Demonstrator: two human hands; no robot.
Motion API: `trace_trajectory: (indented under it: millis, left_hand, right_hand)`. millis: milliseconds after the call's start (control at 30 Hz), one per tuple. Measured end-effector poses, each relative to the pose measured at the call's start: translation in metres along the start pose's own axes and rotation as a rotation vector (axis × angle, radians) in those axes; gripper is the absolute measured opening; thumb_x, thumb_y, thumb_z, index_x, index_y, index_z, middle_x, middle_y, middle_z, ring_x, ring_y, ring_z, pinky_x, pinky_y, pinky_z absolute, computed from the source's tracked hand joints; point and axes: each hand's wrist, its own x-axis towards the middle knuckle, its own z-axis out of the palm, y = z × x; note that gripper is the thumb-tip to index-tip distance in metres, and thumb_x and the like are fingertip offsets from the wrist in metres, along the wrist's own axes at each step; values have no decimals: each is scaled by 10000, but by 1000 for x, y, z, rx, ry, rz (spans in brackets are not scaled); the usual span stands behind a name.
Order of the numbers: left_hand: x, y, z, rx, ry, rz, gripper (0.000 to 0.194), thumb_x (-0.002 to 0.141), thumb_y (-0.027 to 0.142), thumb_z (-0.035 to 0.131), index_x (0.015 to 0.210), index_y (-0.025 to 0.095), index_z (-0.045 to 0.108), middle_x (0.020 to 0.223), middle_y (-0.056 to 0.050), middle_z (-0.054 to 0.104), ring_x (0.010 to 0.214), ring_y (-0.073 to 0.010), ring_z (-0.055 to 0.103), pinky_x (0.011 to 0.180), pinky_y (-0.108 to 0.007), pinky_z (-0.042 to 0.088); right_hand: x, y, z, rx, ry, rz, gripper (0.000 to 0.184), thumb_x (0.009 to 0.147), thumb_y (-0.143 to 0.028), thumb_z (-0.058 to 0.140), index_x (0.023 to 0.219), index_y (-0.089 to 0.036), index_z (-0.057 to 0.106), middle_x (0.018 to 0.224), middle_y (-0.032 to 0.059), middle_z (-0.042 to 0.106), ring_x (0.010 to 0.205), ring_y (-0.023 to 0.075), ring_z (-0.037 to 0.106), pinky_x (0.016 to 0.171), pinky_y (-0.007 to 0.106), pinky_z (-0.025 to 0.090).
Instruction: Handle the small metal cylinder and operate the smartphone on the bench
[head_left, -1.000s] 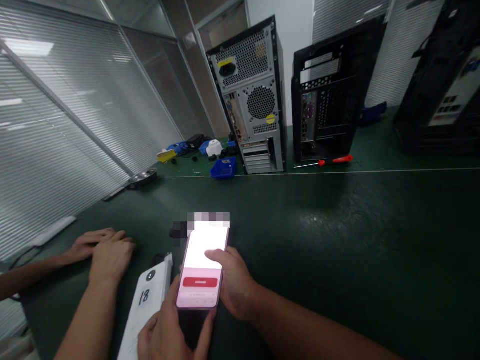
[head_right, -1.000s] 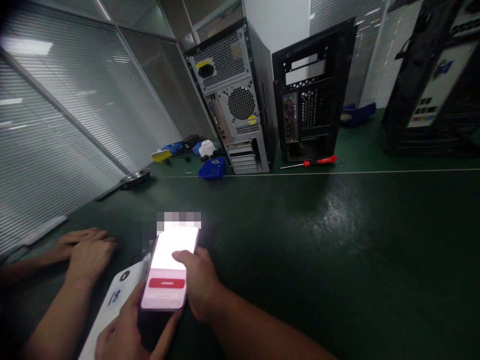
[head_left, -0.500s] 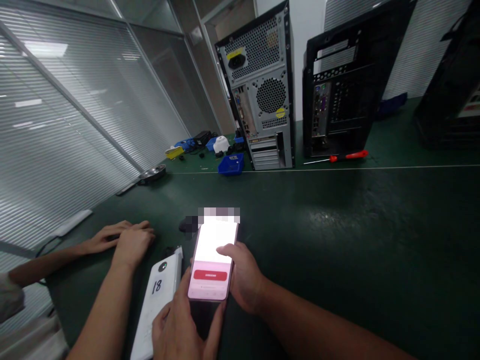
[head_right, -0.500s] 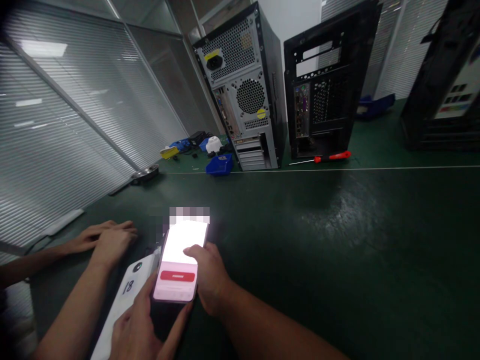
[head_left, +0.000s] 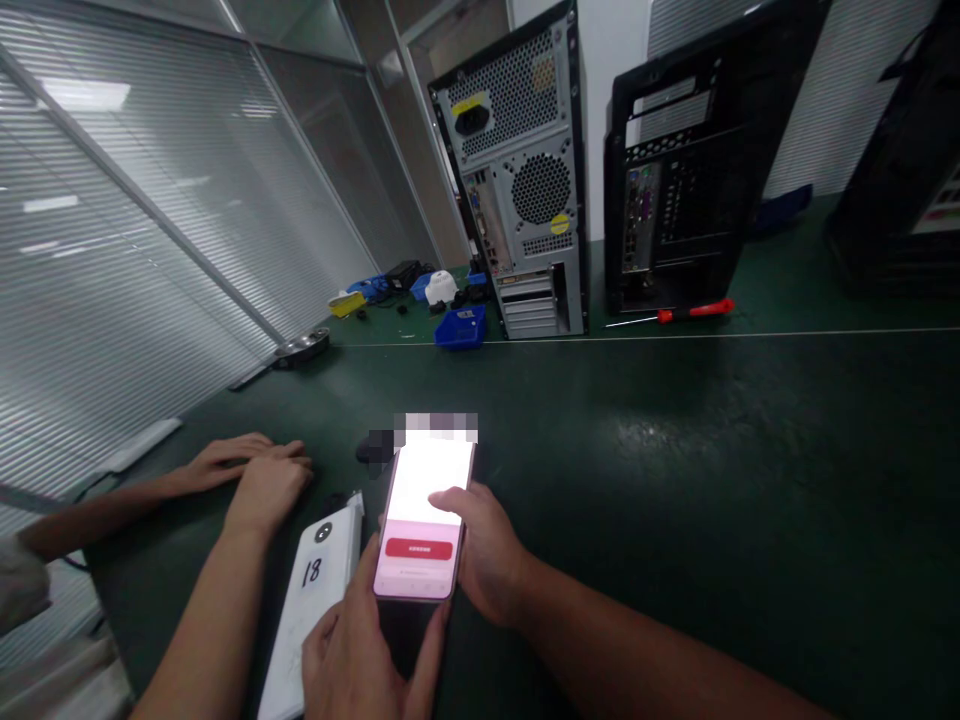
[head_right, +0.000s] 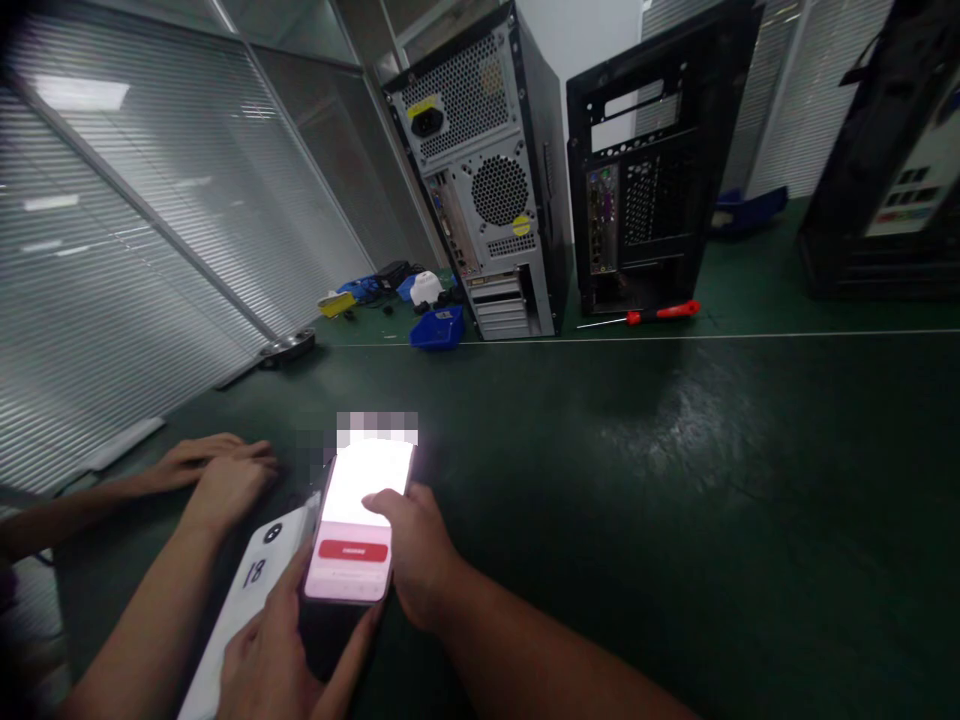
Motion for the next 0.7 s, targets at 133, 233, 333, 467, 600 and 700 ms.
trace_trajectory:
  millis: [133, 233, 333, 467, 600, 700]
  left_hand:
    - [-2, 8, -3, 25, -21, -58, 626, 915, 444, 472, 1466, 182, 332, 1410, -173, 523, 1245, -360, 541, 997, -554, 440]
    - [-7, 6, -1, 23, -32, -74, 683, 859, 422, 533, 1476, 210, 327, 1416, -156, 524, 1223, -376, 555, 970, -565, 456]
    - [3, -4, 1, 17, -41, -73, 724, 752, 393, 626, 1428, 254, 404, 1317, -129, 600, 1187, -389, 579, 929, -563, 487]
    - [76, -46, -4, 32, -32, -69, 431, 724, 322, 588, 1151, 270, 603, 1098, -121, 665, 1202, -379, 571, 960, -551, 475]
    - [169, -117, -11, 102, -159, 76, 109, 715, 282, 489, 610, 273, 518, 757, -114, 611, 1068, -399, 625, 974, -579, 459]
    - [197, -159, -7, 124, -188, 147, 221, 721, 276, 464, 509, 275, 405, 718, -118, 590, 1045, -410, 620, 982, -608, 442]
  right_hand:
    - [-2, -3, 3, 1, 30, 14, 319, 652, -216, 685, 955, -145, 619, 698, 4, 678, 684, 220, 689, 701, 371, 537]
    - [-2, -3, 4, 20, 31, 19, 319, 654, -220, 695, 954, -145, 618, 698, 5, 676, 689, 224, 689, 722, 387, 540]
    - [-1, -1, 2, 38, 14, 16, 317, 688, -296, 720, 955, -151, 631, 740, 21, 697, 742, 228, 696, 748, 385, 540]
    - [-1, -1, 1, 31, -3, 14, 375, 754, -445, 702, 982, -150, 658, 818, 43, 724, 820, 228, 698, 785, 377, 535]
    - [-1, -3, 4, 59, -42, 36, 469, 812, -556, 621, 1015, -135, 671, 840, 73, 732, 837, 241, 701, 777, 394, 536]
    - [-1, -3, 3, 60, -50, 33, 423, 787, -495, 669, 1008, -135, 670, 830, 71, 732, 817, 241, 702, 764, 390, 538]
